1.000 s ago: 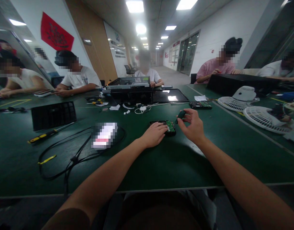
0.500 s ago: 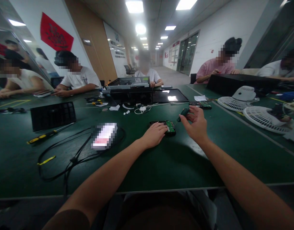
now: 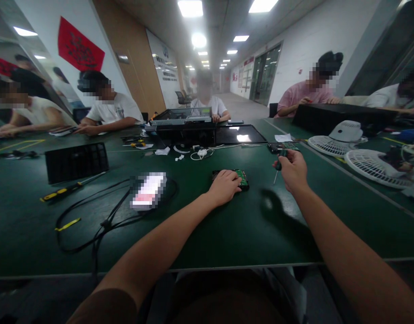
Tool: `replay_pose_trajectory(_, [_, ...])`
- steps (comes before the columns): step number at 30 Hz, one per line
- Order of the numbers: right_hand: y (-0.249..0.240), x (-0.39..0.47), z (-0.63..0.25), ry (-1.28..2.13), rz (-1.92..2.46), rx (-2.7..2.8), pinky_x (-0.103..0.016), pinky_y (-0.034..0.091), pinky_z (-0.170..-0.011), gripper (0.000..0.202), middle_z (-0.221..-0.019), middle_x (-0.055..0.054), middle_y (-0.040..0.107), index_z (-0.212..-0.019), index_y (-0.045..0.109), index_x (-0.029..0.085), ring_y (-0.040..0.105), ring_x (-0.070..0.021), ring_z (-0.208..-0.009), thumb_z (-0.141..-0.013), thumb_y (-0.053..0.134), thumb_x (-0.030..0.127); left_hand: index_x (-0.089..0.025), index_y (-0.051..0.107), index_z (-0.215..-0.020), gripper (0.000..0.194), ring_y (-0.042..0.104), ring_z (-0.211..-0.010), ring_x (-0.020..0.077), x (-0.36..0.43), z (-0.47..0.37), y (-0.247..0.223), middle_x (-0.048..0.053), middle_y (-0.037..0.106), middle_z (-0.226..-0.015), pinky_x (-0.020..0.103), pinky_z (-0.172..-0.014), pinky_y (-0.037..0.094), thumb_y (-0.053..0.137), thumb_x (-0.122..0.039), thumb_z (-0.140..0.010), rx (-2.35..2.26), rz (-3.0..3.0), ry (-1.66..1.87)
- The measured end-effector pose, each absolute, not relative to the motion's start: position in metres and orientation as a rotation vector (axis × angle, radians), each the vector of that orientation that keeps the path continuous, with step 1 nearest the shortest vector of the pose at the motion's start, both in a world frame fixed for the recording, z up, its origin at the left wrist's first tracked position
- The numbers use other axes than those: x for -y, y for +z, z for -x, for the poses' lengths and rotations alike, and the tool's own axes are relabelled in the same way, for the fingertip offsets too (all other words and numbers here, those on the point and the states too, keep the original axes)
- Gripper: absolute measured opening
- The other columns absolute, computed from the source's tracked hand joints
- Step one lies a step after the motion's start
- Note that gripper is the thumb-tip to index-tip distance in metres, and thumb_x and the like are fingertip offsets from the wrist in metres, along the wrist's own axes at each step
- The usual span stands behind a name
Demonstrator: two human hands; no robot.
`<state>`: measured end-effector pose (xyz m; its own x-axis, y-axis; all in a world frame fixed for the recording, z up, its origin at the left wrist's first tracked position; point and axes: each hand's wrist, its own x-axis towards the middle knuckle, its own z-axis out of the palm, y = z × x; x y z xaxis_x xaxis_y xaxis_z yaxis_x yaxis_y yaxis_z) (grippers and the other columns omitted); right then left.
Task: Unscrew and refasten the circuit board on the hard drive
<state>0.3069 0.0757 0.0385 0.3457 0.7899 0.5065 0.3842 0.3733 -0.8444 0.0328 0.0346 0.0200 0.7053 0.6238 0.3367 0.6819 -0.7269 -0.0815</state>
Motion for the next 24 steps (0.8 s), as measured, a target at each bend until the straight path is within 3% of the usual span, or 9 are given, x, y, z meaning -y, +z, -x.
replay_pose_trajectory(4, [0.042, -0.083, -0.336, 0.309, 1.413, 1.073, -0.037, 0.062, -0.07, 0.042, -0.108, -0.008, 0.07, -0.127, 0.06, 0.021, 0.071, -0.0206, -0.077, -0.086, 0.06, 0.029, -0.018, 0.068, -0.132, 0.03, 0.057, -0.128, 0.0289, -0.034, -0.03, 0.021, 0.011, 0.067, -0.131, 0.048, -0.115, 0.038, 0.059, -0.03, -0.106, 0.995, 2.738, -0.397])
replay_pose_trajectory(10, [0.038, -0.085, -0.407, -0.029, 2.136, 1.165, -0.047, 0.054, -0.098, 0.048, -0.116, -0.021, 0.074, -0.126, 0.07, 0.012, 0.07, -0.0354, -0.113, -0.083, 0.068, 0.031, -0.024, 0.066, -0.139, 0.035, 0.056, -0.132, 0.0275, -0.034, -0.024, 0.026, 0.009, 0.067, -0.135, 0.047, -0.116, 0.037, 0.057, -0.023, -0.105, 0.95, 2.815, -0.387])
replay_pose_trajectory(13, [0.038, -0.084, -0.413, -0.022, 2.271, 1.32, -0.047, 0.053, -0.094, 0.031, -0.105, -0.023, 0.077, -0.107, 0.077, 0.011, 0.072, -0.038, -0.108, -0.081, 0.068, 0.024, -0.027, 0.065, -0.142, 0.038, 0.055, -0.134, 0.0273, -0.035, -0.021, 0.029, 0.008, 0.066, -0.138, 0.047, -0.116, 0.037, 0.057, -0.02, -0.105, 0.942, 2.833, -0.389])
replay_pose_trajectory(15, [0.038, -0.083, -0.397, -0.052, 2.216, 1.522, -0.045, 0.053, -0.095, 0.03, -0.108, -0.021, 0.078, -0.108, 0.078, 0.013, 0.073, -0.036, -0.106, -0.083, 0.065, 0.023, -0.028, 0.065, -0.142, 0.039, 0.054, -0.135, 0.0273, -0.036, -0.02, 0.029, 0.008, 0.066, -0.14, 0.047, -0.116, 0.036, 0.057, -0.02, -0.105, 0.928, 2.83, -0.386])
replay_pose_trajectory(19, [0.033, -0.082, -0.338, 0.088, 1.675, 1.923, -0.044, 0.054, -0.102, 0.049, -0.116, -0.007, 0.08, -0.132, 0.072, 0.023, 0.073, -0.028, -0.106, -0.084, 0.064, 0.02, -0.027, 0.066, -0.142, 0.039, 0.053, -0.137, 0.0273, -0.04, -0.015, 0.028, 0.007, 0.066, -0.141, 0.047, -0.115, 0.036, 0.057, -0.019, -0.105, 0.885, 2.827, -0.382])
replay_pose_trajectory(21, [0.028, -0.083, -0.31, 0.262, 1.505, 2.001, -0.042, 0.06, -0.092, 0.052, -0.118, -0.007, 0.08, -0.133, 0.071, 0.023, 0.075, -0.0255, -0.097, -0.082, 0.065, 0.016, -0.028, 0.066, -0.142, 0.04, 0.052, -0.138, 0.0276, -0.044, -0.012, 0.026, 0.007, 0.066, -0.141, 0.048, -0.116, 0.035, 0.057, -0.018, -0.104, 0.879, 2.821, -0.386])
replay_pose_trajectory(24, [0.023, -0.086, -0.282, 0.571, 1.4, 1.996, -0.031, 0.061, -0.063, 0.066, -0.131, -0.01, 0.076, -0.138, 0.066, 0.023, 0.071, -0.0177, -0.074, -0.074, 0.067, 0.008, -0.033, 0.067, -0.142, 0.044, 0.051, -0.139, 0.0276, -0.049, -0.007, 0.024, 0.005, 0.067, -0.141, 0.049, -0.116, 0.034, 0.058, -0.016, -0.102, 0.892, 2.818, -0.409])
